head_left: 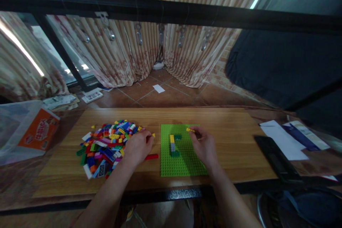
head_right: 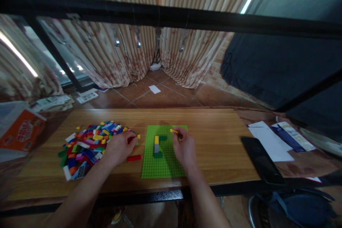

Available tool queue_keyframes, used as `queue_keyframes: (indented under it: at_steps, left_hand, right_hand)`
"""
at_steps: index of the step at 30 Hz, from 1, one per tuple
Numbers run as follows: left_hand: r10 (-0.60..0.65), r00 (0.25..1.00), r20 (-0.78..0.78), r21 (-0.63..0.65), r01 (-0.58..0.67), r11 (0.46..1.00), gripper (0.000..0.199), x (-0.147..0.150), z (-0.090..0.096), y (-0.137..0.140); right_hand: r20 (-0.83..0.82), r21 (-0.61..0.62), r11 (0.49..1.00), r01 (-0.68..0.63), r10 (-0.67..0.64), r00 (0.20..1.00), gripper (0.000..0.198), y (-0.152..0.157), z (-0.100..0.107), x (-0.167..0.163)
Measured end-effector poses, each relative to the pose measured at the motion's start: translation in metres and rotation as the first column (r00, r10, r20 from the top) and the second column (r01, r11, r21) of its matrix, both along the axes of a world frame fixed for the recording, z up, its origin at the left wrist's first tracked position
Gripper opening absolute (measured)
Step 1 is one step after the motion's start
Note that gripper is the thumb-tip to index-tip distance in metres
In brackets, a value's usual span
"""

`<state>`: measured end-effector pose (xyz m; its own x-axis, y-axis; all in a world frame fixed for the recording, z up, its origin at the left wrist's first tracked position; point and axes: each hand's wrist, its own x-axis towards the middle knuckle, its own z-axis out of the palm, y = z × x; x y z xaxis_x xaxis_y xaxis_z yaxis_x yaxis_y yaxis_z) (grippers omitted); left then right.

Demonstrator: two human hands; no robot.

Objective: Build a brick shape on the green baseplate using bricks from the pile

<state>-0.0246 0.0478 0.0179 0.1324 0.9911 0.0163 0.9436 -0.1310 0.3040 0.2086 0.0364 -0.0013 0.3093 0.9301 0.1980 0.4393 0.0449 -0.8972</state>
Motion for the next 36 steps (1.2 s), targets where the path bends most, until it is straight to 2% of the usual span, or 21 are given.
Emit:
queue_keyframes:
  at_steps: [6,10,13,16,18,21,25,27,36]
  left_hand:
    - [0.011,0.998,-0.065,-0.007,-0.012,1.000,0.037,0.000,0.002,0.001]
    - [0.022,0.998,-0.057,0.002,-0.022,1.000,0.030,-0.003,-0.003,0.004]
    - [0.027,1.000,0.006,0.033,-0.027,0.999,0.026,-0.006,-0.007,0.006]
    - [-0.006,0.980,0.199,0.069,-0.008,0.998,0.027,-0.007,-0.008,0.008]
    - [-0.036,0.923,0.384,0.044,0.021,0.999,0.030,-0.003,-0.007,0.007]
    - [-0.031,0.765,0.643,-0.069,0.098,0.993,0.037,0.008,-0.004,0.002]
    - [0.122,0.465,0.877,-0.247,0.218,0.944,0.042,0.023,-0.001,-0.007]
    - [0.201,0.375,0.905,-0.298,0.222,0.928,0.042,0.026,0.000,-0.009]
    - [0.325,0.334,0.885,-0.397,0.176,0.901,0.042,0.026,-0.003,-0.008]
  right_hand:
    - [0.048,0.002,0.999,-0.045,0.045,0.998,0.021,-0.002,-0.002,-0.004]
    - [0.039,0.022,0.997,-0.071,0.070,0.997,0.019,-0.002,-0.001,-0.010]
    - [0.057,0.016,0.996,-0.082,0.081,0.995,0.019,-0.002,-0.001,-0.013]
    - [0.056,0.021,0.993,-0.116,0.114,0.992,0.018,-0.003,0.001,-0.016]
    - [0.050,0.029,0.989,-0.147,0.146,0.988,0.017,-0.005,0.003,-0.020]
    - [0.047,0.049,0.974,-0.222,0.220,0.974,0.016,-0.009,0.008,-0.030]
    - [0.087,0.083,0.937,-0.340,0.333,0.939,0.015,-0.015,0.014,-0.044]
    - [0.113,0.087,0.928,-0.362,0.352,0.929,0.016,-0.016,0.015,-0.048]
    - [0.158,0.119,0.906,-0.406,0.386,0.909,0.012,-0.017,0.010,-0.054]
